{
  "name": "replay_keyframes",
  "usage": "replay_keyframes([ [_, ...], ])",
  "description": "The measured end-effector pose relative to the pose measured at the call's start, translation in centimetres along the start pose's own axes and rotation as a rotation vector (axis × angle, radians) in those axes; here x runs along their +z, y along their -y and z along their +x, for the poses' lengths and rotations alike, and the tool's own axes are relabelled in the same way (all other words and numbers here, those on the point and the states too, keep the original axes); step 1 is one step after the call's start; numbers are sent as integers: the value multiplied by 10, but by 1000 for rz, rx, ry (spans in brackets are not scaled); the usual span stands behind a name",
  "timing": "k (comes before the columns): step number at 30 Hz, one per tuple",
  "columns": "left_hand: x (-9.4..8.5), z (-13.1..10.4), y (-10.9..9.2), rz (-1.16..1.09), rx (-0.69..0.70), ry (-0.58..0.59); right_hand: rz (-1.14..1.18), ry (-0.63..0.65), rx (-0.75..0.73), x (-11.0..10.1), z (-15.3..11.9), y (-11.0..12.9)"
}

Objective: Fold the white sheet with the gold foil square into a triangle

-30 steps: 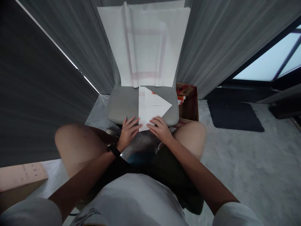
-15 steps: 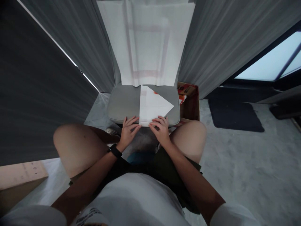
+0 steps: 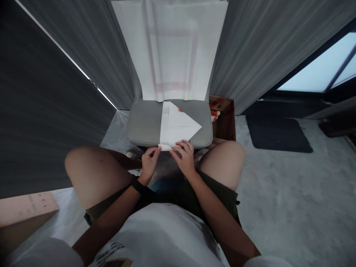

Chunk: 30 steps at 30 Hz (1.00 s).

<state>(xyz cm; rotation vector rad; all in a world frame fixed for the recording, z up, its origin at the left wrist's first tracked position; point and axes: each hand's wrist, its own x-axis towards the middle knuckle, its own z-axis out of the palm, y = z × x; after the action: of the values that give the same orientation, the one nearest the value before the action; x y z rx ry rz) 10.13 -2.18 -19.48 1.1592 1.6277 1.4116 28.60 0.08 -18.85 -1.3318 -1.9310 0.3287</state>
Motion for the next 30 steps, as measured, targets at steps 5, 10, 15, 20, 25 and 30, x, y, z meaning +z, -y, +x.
replay_keyframes([
  [5, 5, 2, 0, -189, -185, 59, -33, -89, 141, 12, -3, 12],
  [10, 8, 3, 2, -223, -213, 40, -48, -224, 196, 15, -4, 18],
  [15, 10, 2, 8, -270, -242, 12, -81, -188, 178, 14, -4, 19],
  [20, 10, 3, 9, -298, -261, 25, -67, -151, 208, 13, -4, 17],
  [25, 9, 3, 10, -309, -274, 37, -67, -206, 185, 15, -2, 18],
  [30, 8, 3, 8, -314, -283, 67, -39, -234, 185, 7, 0, 26],
])
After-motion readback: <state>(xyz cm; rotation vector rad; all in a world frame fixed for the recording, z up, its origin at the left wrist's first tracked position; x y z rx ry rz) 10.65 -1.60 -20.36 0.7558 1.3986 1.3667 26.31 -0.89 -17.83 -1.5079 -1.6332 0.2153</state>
